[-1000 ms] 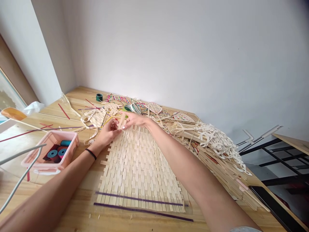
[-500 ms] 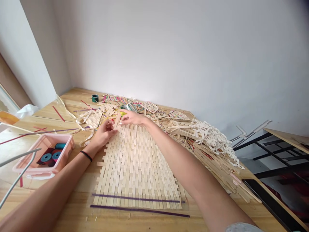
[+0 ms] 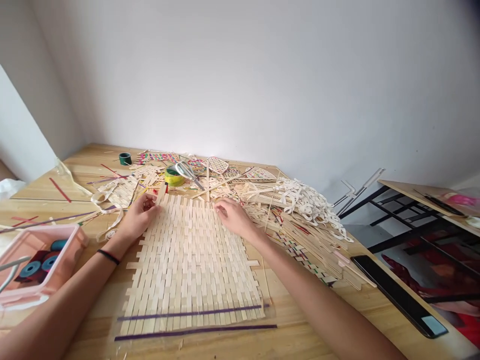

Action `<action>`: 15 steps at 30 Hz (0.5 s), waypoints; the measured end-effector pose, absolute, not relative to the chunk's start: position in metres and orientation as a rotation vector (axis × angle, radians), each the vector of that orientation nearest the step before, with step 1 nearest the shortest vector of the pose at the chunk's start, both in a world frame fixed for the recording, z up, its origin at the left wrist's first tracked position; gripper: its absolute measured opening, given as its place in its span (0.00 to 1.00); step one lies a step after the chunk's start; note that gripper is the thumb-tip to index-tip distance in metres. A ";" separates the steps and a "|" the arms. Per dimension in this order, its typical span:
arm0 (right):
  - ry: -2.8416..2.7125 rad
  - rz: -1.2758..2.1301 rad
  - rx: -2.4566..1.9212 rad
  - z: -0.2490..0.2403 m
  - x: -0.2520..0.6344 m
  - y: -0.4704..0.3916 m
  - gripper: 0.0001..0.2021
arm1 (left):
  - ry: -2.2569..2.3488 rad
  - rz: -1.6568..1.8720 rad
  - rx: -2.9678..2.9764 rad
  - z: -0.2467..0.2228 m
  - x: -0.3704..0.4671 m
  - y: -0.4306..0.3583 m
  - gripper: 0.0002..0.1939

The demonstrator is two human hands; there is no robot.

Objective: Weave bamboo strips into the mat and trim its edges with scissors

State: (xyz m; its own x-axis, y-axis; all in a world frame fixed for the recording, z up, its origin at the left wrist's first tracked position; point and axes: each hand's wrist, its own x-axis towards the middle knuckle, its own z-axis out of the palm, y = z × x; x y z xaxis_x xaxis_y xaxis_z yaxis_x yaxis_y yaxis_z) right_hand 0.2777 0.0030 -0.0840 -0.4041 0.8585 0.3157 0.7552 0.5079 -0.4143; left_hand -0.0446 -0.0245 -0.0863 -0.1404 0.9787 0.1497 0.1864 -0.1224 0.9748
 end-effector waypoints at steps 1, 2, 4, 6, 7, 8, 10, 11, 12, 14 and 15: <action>-2.287 0.245 -1.334 -0.088 0.278 0.000 0.09 | 1.410 1.322 1.358 -0.086 -0.045 -0.024 0.21; -2.312 0.204 -1.345 -0.090 0.277 -0.002 0.08 | 1.430 1.307 1.351 -0.085 -0.045 -0.024 0.21; -2.348 0.123 -1.364 -0.093 0.273 -0.004 0.08 | 1.478 1.299 1.357 -0.084 -0.045 -0.023 0.22; -2.354 0.069 -1.398 -0.093 0.268 -0.005 0.08 | 1.527 1.293 1.371 -0.083 -0.046 -0.023 0.22; -2.350 0.054 -1.417 -0.093 0.266 -0.006 0.08 | 1.551 1.287 1.380 -0.082 -0.046 -0.023 0.22; -2.346 0.046 -1.433 -0.093 0.265 -0.006 0.08 | 1.573 1.277 1.393 -0.081 -0.045 -0.024 0.22; -2.342 0.050 -1.444 -0.093 0.264 -0.007 0.07 | 1.621 1.246 1.418 -0.079 -0.045 -0.025 0.21; -2.344 0.056 -1.436 -0.094 0.264 -0.007 0.07 | 1.650 1.226 1.429 -0.079 -0.045 -0.025 0.21; -2.345 0.060 -1.423 -0.094 0.265 -0.007 0.07 | 1.682 1.203 1.440 -0.078 -0.045 -0.026 0.21; -2.348 0.060 -1.399 -0.095 0.266 -0.008 0.08 | 1.743 1.156 1.452 -0.077 -0.045 -0.026 0.21; -2.348 0.057 -1.391 -0.095 0.266 -0.008 0.07 | 1.765 1.140 1.460 -0.077 -0.045 -0.027 0.20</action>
State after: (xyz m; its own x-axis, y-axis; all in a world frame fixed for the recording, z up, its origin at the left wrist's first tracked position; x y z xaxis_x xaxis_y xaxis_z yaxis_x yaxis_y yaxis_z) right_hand 0.2657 -0.0082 -0.0954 -0.4188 0.8484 0.3238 0.8316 0.5015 -0.2387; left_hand -0.0451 -0.0267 -0.0774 -0.2375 0.9675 0.0868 0.4771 0.0384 0.8780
